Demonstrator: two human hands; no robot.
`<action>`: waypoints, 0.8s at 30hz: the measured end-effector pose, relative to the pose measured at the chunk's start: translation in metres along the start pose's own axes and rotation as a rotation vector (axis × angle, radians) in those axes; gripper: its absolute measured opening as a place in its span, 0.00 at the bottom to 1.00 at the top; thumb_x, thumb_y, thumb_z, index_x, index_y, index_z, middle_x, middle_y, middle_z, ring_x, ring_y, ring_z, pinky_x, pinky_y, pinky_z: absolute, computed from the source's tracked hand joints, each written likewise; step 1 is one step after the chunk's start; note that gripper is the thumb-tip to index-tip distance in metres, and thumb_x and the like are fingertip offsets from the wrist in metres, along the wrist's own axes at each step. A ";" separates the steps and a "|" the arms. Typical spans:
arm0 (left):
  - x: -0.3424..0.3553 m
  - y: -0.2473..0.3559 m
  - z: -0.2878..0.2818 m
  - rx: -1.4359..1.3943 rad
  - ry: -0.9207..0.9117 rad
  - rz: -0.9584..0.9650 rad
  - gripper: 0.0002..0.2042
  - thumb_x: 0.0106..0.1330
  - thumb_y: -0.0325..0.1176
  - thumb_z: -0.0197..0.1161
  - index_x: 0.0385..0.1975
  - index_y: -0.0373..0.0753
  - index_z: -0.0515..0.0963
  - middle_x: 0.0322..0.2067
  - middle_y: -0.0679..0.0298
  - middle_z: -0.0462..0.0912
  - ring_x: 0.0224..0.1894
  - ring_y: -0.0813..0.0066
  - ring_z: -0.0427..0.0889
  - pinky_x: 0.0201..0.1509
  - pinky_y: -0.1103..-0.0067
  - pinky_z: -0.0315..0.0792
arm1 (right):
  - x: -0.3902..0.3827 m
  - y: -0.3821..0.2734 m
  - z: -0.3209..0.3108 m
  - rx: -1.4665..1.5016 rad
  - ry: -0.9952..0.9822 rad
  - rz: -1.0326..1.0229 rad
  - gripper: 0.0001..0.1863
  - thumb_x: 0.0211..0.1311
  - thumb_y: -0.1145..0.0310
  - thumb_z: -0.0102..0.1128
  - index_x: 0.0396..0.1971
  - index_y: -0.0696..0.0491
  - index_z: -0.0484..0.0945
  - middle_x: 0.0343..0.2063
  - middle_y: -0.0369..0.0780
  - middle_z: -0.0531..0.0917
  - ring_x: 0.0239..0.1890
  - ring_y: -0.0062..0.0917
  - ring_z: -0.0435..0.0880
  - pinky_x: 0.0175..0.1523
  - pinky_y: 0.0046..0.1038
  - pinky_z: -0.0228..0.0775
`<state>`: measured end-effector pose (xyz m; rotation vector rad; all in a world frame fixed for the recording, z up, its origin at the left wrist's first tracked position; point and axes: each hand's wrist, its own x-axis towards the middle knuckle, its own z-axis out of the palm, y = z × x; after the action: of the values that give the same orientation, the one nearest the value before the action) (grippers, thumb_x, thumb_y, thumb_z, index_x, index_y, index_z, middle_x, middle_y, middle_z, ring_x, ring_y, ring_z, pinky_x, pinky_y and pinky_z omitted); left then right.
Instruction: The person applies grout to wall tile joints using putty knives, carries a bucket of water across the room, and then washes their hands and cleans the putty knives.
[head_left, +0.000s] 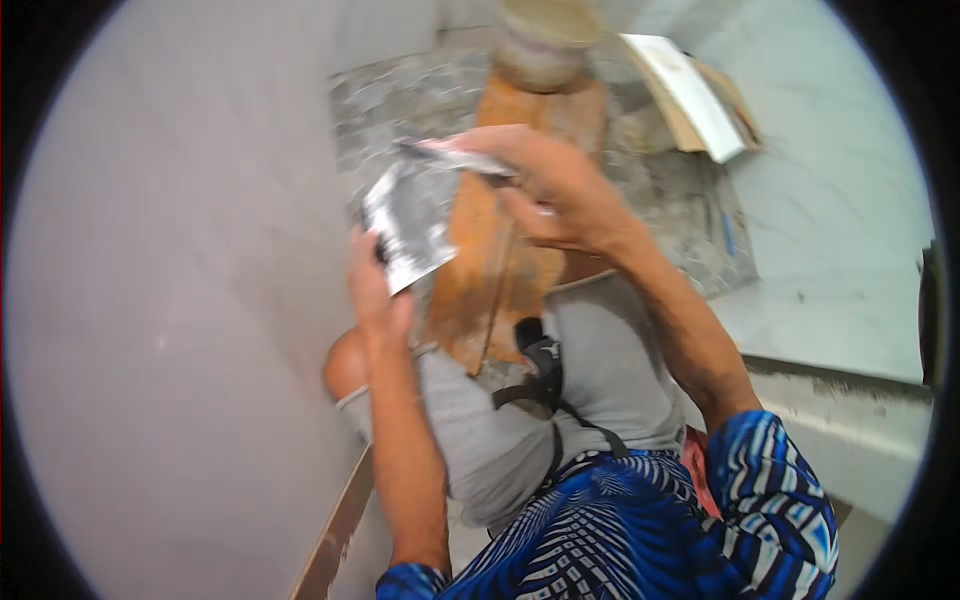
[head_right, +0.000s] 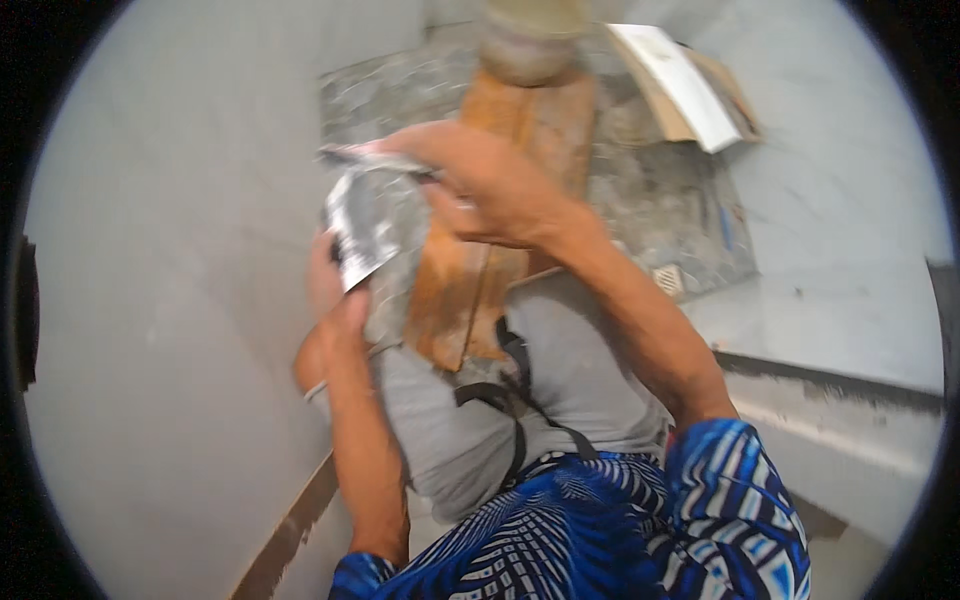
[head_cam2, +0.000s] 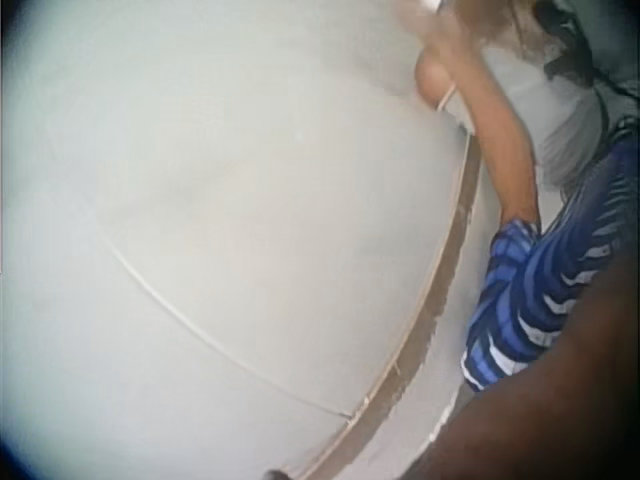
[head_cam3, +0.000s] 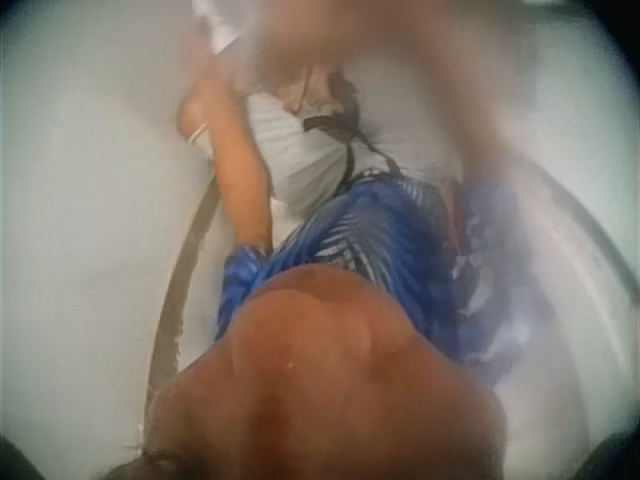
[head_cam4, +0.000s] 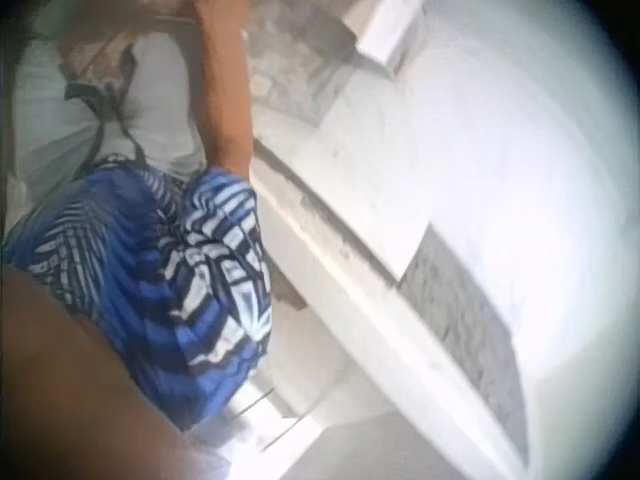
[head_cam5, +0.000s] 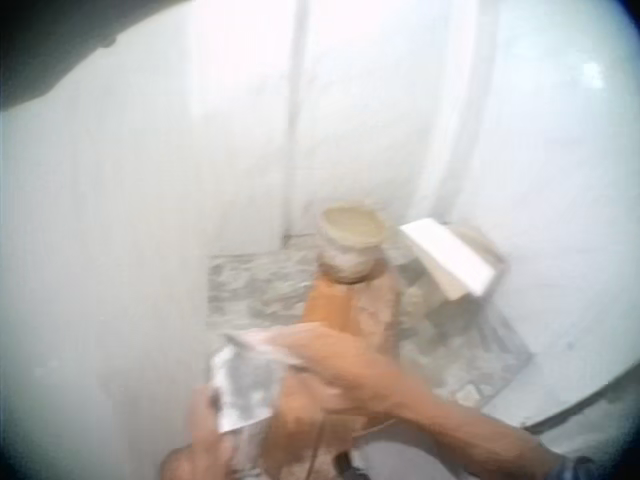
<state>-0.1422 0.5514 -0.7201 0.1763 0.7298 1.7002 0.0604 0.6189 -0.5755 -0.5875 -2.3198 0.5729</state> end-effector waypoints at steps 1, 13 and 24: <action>-0.003 0.000 0.014 0.018 0.018 -0.042 0.13 0.68 0.30 0.49 0.50 0.37 0.71 0.44 0.63 0.77 0.45 0.70 0.79 0.49 0.74 0.76 | 0.004 0.007 -0.009 -0.014 0.027 -0.013 0.25 0.51 0.79 0.56 0.53 0.53 0.74 0.46 0.45 0.80 0.48 0.39 0.79 0.53 0.34 0.71; 0.020 -0.022 0.085 0.324 -0.014 -0.068 0.19 0.68 0.28 0.45 0.58 0.34 0.66 0.50 0.59 0.75 0.51 0.69 0.76 0.55 0.72 0.72 | 0.010 0.151 -0.236 -0.519 0.200 0.496 0.21 0.60 0.67 0.59 0.53 0.55 0.73 0.34 0.39 0.81 0.33 0.25 0.78 0.42 0.26 0.70; 0.132 -0.136 0.200 0.740 0.066 -0.075 0.26 0.69 0.26 0.48 0.67 0.34 0.55 0.55 0.57 0.72 0.53 0.72 0.75 0.55 0.76 0.71 | -0.132 0.429 -0.365 -0.501 0.607 0.910 0.23 0.56 0.68 0.58 0.51 0.60 0.74 0.35 0.50 0.82 0.36 0.38 0.82 0.43 0.35 0.74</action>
<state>0.0321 0.7597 -0.6718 0.5968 1.3747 1.3022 0.5113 0.9779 -0.6239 -1.8044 -1.5117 0.1278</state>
